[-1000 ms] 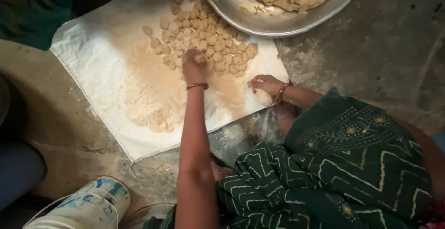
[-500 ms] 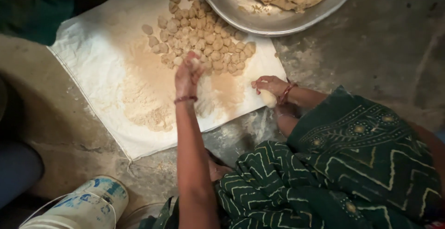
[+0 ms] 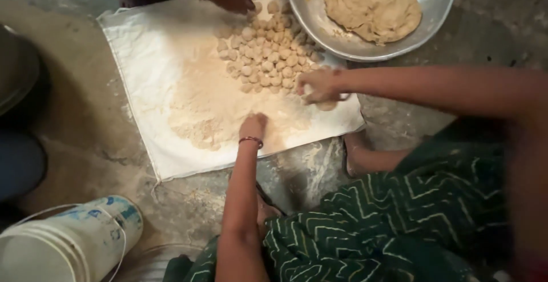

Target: The person takes small pieces of dough from a pile on a white mat and rolls them between their palms to form balls. Another person periodically adds more dough or helps roll pieces into balls using dough from a large metal bowl.

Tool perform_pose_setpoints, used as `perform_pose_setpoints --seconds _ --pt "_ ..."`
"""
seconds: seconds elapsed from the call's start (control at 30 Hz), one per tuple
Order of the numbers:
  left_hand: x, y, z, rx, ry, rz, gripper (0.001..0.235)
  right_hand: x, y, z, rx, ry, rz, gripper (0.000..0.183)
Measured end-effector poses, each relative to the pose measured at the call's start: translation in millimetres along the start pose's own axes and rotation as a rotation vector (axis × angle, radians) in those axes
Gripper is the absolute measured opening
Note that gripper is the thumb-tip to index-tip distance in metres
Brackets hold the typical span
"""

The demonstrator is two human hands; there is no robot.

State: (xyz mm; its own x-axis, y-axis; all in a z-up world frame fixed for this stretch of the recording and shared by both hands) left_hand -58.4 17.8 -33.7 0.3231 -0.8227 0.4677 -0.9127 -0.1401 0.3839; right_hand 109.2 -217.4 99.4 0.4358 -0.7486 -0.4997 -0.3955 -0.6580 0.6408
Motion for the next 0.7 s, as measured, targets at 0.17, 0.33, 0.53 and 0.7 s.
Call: perform_pose_setpoints --seconds 0.17,0.33,0.53,0.7 --pt "23.9 20.0 -85.0 0.290 0.240 -0.168 0.028 -30.7 -129.6 120.0 0.213 0.137 -0.173 0.030" --pt "41.0 33.5 -106.3 0.484 0.529 -0.007 0.025 -44.8 -134.5 192.1 0.469 0.037 -0.094 0.019" --pt "40.5 10.3 -70.3 0.492 0.901 0.163 0.049 -54.2 -161.8 146.9 0.631 -1.420 -0.132 0.033" --pt "3.9 -43.4 -101.2 0.571 1.173 0.149 0.075 -132.7 -135.2 141.3 0.441 -2.318 -0.547 0.032"
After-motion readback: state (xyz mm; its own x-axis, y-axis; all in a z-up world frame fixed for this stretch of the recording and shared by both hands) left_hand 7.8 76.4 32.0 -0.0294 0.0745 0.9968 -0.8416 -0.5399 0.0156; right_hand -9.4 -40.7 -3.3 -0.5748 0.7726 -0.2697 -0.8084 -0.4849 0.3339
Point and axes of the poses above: each hand's wrist, its own y-axis away from the middle knuckle, its own z-axis out of the palm, x = y × z, the point moved 3 cm from there along -y, towards the middle knuckle, and after that the axes turned 3 degrees about -x, right-handed, at the moved point
